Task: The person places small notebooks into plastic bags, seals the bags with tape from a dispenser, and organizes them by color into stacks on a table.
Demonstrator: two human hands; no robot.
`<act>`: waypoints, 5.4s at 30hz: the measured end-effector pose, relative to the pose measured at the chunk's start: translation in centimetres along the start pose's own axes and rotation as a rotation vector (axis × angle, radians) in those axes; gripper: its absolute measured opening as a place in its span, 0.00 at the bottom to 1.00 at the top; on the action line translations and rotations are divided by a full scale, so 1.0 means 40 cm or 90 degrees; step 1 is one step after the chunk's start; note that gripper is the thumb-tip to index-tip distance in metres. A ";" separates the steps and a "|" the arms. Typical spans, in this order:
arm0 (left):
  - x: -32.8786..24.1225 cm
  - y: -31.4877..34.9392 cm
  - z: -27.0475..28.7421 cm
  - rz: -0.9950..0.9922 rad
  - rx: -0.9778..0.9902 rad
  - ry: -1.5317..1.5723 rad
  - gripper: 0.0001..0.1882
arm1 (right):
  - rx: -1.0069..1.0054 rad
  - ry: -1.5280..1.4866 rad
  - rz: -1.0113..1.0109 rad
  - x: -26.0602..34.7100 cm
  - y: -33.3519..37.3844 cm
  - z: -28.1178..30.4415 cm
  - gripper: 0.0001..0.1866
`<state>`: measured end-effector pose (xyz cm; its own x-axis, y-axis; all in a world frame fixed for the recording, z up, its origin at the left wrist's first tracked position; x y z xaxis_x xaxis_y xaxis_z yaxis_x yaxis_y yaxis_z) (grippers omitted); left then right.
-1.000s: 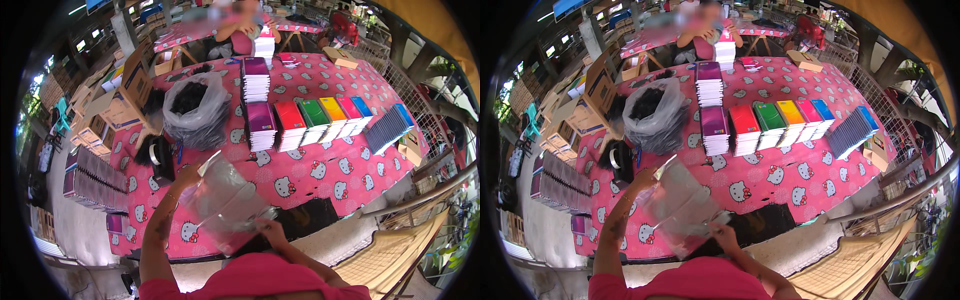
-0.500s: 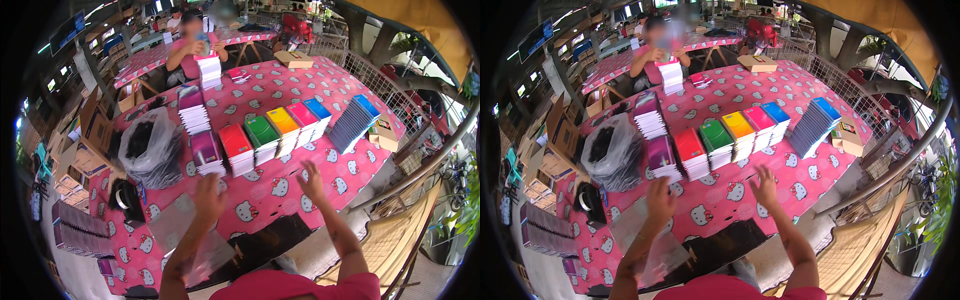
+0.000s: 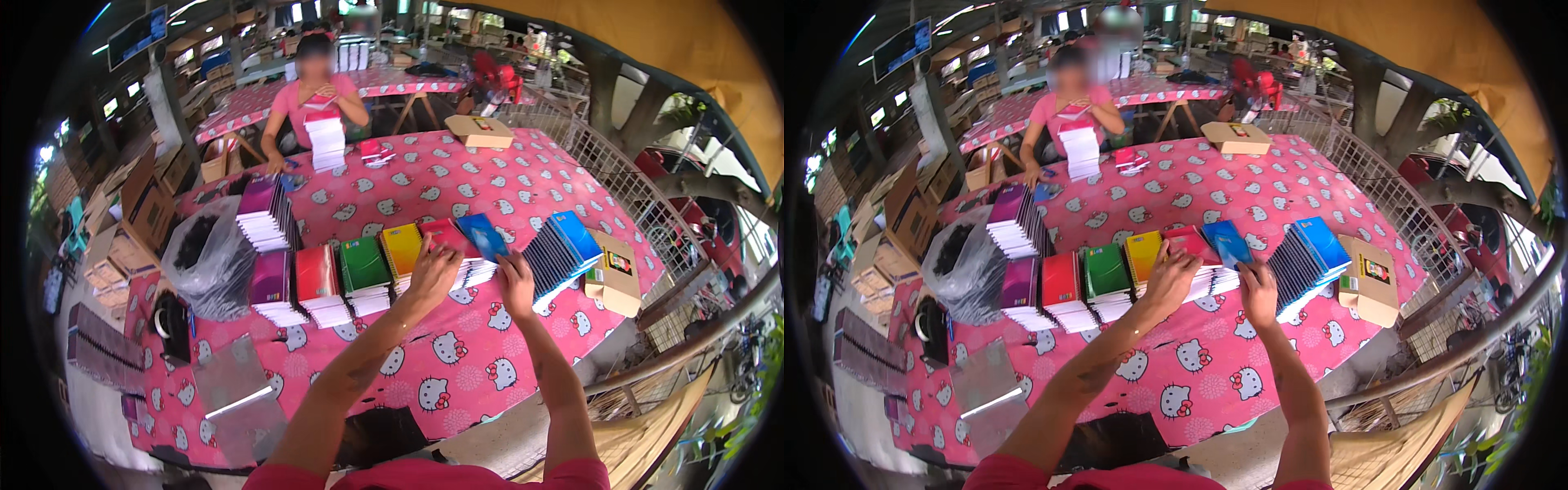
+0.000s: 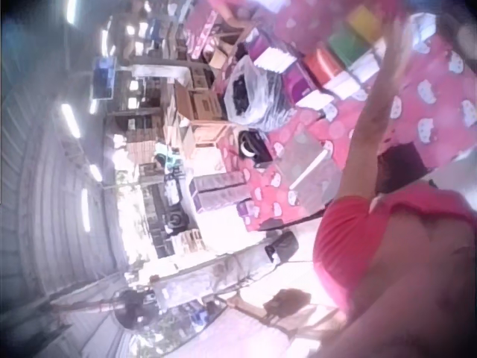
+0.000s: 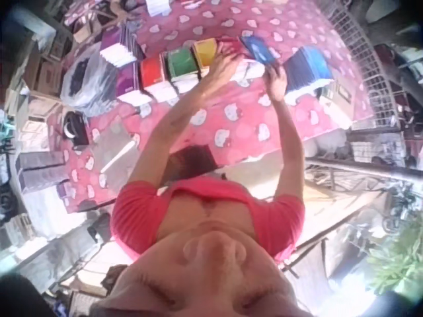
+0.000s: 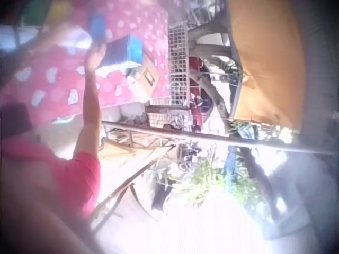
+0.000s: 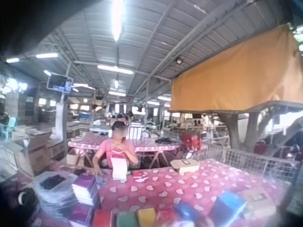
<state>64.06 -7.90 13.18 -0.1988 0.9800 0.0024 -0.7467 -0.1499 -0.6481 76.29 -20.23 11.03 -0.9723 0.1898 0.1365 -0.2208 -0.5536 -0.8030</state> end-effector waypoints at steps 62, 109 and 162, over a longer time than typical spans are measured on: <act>0.198 0.444 0.300 0.322 -0.025 -0.011 0.27 | 0.148 -0.285 0.022 0.409 -0.005 -0.106 0.23; 0.461 0.501 0.486 0.308 -0.023 -0.054 0.17 | 0.196 -0.404 -0.372 0.199 0.318 -0.053 0.30; 0.264 1.015 0.390 0.367 0.122 0.547 0.49 | 0.377 -0.889 -0.438 1.012 0.437 -0.256 0.46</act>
<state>21.75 -5.69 -1.22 -0.0955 0.5051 -0.8578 -0.7852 -0.5679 -0.2470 33.87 -13.91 -3.44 0.0681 -0.1293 0.9893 -0.2879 -0.9519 -0.1047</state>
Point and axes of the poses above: each hand's wrist, its own y-axis away from the middle knuckle, its own z-axis out of the back of the hand, x = y × z, the point moved 9 cm from there along -y, towards the middle knuckle, and after that the axes turned 1 degree about -z, right-handed, at the moved point
